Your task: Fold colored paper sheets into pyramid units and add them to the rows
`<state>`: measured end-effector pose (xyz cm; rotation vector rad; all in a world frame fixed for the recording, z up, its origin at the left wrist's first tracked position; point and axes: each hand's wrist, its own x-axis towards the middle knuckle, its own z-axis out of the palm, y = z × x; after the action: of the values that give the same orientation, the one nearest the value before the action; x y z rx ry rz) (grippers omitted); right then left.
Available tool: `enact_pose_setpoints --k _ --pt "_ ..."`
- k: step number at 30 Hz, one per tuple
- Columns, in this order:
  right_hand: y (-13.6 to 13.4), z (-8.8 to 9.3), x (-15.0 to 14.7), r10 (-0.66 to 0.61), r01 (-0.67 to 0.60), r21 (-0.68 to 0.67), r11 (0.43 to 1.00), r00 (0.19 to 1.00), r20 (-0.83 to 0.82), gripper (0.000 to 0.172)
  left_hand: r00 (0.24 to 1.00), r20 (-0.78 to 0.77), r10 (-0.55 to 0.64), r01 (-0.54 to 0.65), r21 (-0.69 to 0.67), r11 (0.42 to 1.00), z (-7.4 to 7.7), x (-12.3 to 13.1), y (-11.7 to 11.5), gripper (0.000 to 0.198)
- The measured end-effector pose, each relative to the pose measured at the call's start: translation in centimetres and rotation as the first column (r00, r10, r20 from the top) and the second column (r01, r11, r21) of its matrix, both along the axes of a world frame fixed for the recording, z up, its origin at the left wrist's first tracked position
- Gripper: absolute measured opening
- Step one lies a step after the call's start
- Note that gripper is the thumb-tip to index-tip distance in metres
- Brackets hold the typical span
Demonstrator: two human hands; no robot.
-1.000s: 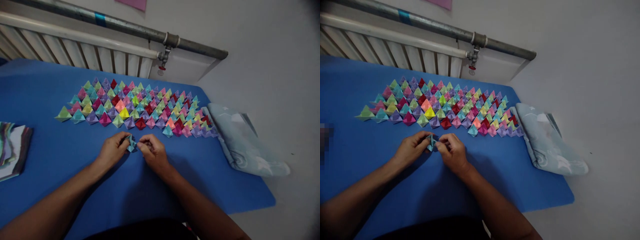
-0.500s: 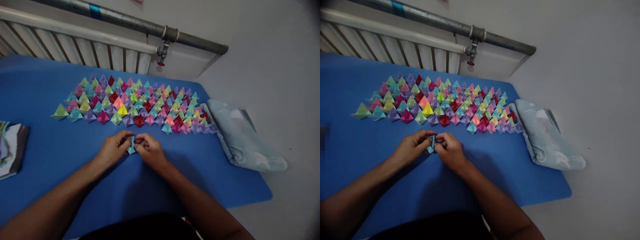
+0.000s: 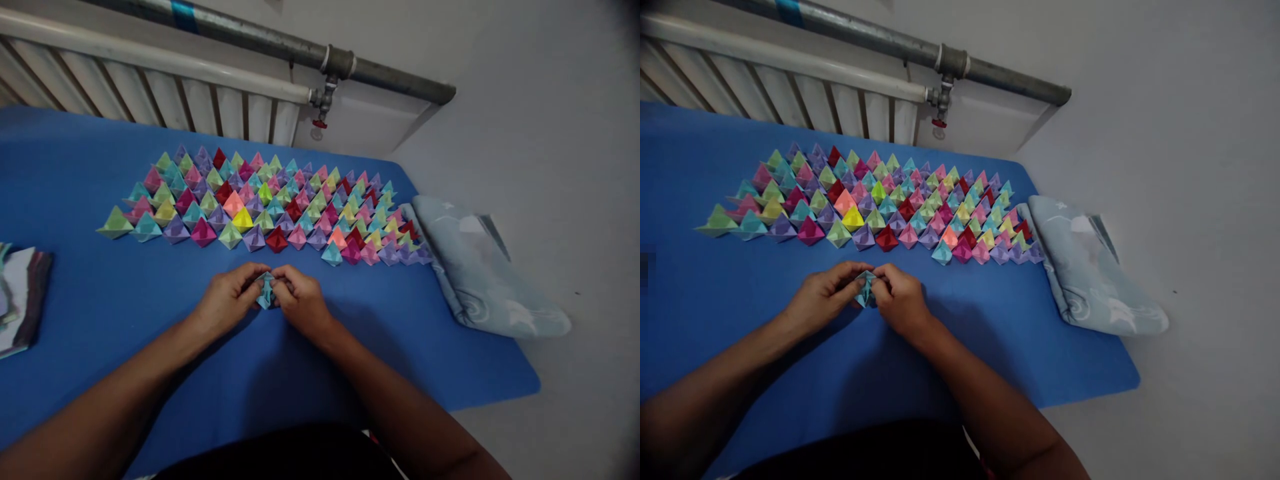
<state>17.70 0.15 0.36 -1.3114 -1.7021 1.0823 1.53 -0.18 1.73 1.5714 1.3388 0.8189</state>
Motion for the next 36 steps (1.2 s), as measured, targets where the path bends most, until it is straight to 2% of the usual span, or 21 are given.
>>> enact_pose_setpoints --k 3,6,11,13,15,17,18,20,23,28,31,34,36 --pt "0.0 -0.3 -0.1 0.001 -0.002 0.042 0.999 1.0 0.028 0.006 1.0 -0.019 -0.02 0.02 0.024 1.0 0.0 0.0 0.0 0.037" --pt "-0.2 -0.3 -0.1 -0.001 -0.01 0.13 0.991 0.996 0.084 0.008 0.998 -0.046 -0.03 0.033 0.075 0.997 -0.2 0.0 -0.1 0.036" --pt "-0.2 -0.3 -0.2 -0.033 0.012 0.19 0.982 0.994 0.105 0.01 0.999 -0.042 -0.004 0.01 0.146 0.989 -0.7 0.2 -0.2 0.032" --pt "0.0 -0.3 -0.2 -0.037 0.027 0.146 0.989 0.997 0.064 0.008 1.0 0.026 0.009 -0.011 0.087 0.996 -0.8 0.3 -0.2 0.033" --pt "0.2 -0.3 -0.1 -0.037 0.039 0.026 0.999 0.998 -0.042 0.004 0.991 0.124 0.047 -0.047 -0.006 0.999 -0.9 0.5 -0.1 0.037" --pt "0.3 0.0 0.0 -0.068 0.059 -0.066 0.996 0.986 -0.151 0.009 0.967 0.224 0.12 -0.105 -0.079 0.991 -0.9 0.6 0.1 0.04" --pt "0.2 0.2 0.1 -0.088 0.078 -0.062 0.995 0.981 -0.174 0.012 0.951 0.264 0.162 -0.14 -0.102 0.985 -0.8 0.6 0.3 0.041" --pt "-0.2 0.5 0.3 -0.104 0.113 0.052 0.992 0.984 -0.144 0.014 0.917 0.322 0.237 -0.202 -0.138 0.969 -0.7 0.5 0.6 0.043" --pt "-0.8 0.6 0.3 -0.068 0.068 0.261 0.963 0.998 -0.009 0.013 0.888 0.349 0.299 -0.245 -0.192 0.95 -0.6 0.2 0.9 0.046" --pt "-0.8 0.1 0.1 -0.039 -0.007 0.37 0.929 0.992 0.117 0.009 0.907 0.314 0.282 -0.213 -0.236 0.948 -0.3 0.3 0.6 0.049" --pt "-0.4 0.2 0.5 -0.032 -0.033 0.417 0.908 0.989 0.147 0.011 0.944 0.237 0.228 -0.193 -0.164 0.967 0.1 0.2 0.4 0.047" --pt "-0.1 0.3 1.0 0.011 -0.092 0.467 0.879 0.985 0.174 0.013 0.977 0.149 0.152 -0.16 0.043 0.986 0.5 -0.4 0.6 0.039" --pt "0.0 0.4 1.1 0.055 -0.139 0.483 0.865 0.981 0.185 0.015 0.994 0.072 0.081 -0.093 0.171 0.981 0.6 -1.0 0.8 0.031"
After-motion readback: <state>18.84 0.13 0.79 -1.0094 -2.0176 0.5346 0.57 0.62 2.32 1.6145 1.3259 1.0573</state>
